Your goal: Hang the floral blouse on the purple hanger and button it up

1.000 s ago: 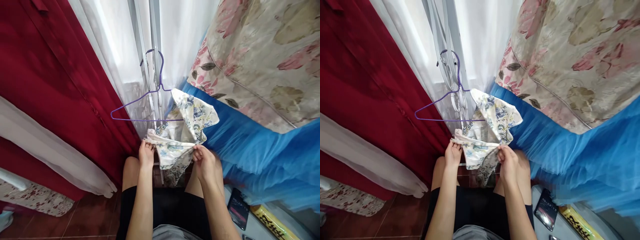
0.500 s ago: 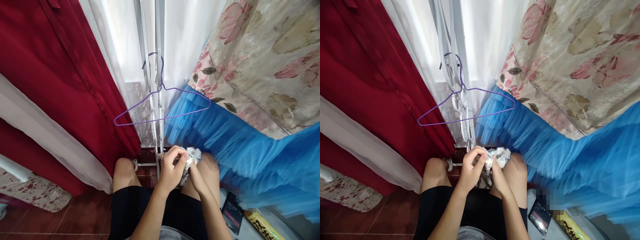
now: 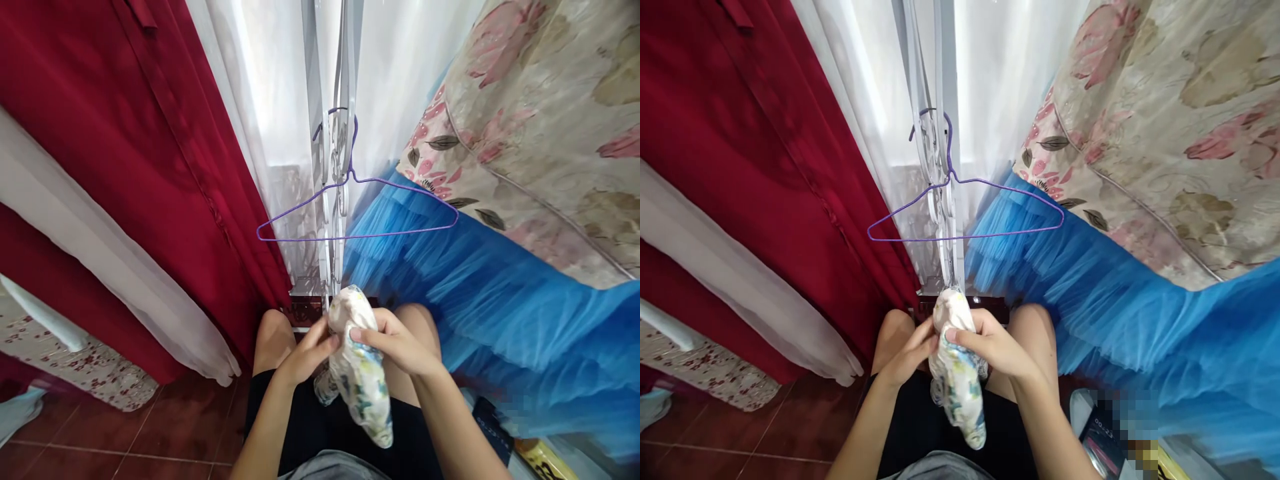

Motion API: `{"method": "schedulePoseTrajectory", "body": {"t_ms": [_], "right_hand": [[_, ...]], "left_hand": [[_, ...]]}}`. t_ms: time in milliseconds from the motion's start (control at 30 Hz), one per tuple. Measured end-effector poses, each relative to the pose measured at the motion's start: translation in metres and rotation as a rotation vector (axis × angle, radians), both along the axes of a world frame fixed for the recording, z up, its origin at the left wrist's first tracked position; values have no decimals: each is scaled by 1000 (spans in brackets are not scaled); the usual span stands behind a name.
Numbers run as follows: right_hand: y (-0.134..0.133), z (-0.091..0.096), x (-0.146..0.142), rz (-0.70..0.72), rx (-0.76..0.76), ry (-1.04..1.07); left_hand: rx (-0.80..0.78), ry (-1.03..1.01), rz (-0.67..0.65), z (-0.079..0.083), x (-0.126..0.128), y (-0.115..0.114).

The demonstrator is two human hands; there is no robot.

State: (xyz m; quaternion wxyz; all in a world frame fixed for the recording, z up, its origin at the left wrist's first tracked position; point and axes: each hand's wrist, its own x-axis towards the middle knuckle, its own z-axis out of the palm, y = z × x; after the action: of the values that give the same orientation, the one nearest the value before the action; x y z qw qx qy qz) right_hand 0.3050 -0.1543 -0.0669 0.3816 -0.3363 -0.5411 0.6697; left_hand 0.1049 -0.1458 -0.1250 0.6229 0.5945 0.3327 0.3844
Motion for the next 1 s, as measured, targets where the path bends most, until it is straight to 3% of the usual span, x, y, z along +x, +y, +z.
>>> {"method": "schedulePoseTrajectory", "body": {"t_ms": [67, 133, 267, 333, 433, 567, 667, 733, 1000], "right_hand": [[4, 14, 15, 11, 52, -44], [8, 28, 35, -11, 123, -127], [21, 53, 66, -200, 296, -421], [31, 60, 71, -269, 413, -569], [52, 59, 69, -333, 609, -714], [84, 49, 64, -488, 742, -843], [100, 45, 58, -558, 764, -860], [103, 43, 51, -601, 771, -880], [91, 47, 19, -616, 723, -953]], "left_hand": [[-46, 160, -116, -9, -8, -2], [0, 342, -135, -16, -21, 6], [370, 680, 48, -14, -73, 47], [578, 774, 99, -1, -105, 75], [747, 926, 207, 35, -143, 114], [900, 951, 401, 91, -160, 145], [979, 871, 479, 124, -152, 147], [1026, 849, 498, 138, -145, 140], [1143, 656, 684, 157, -137, 121]]}}
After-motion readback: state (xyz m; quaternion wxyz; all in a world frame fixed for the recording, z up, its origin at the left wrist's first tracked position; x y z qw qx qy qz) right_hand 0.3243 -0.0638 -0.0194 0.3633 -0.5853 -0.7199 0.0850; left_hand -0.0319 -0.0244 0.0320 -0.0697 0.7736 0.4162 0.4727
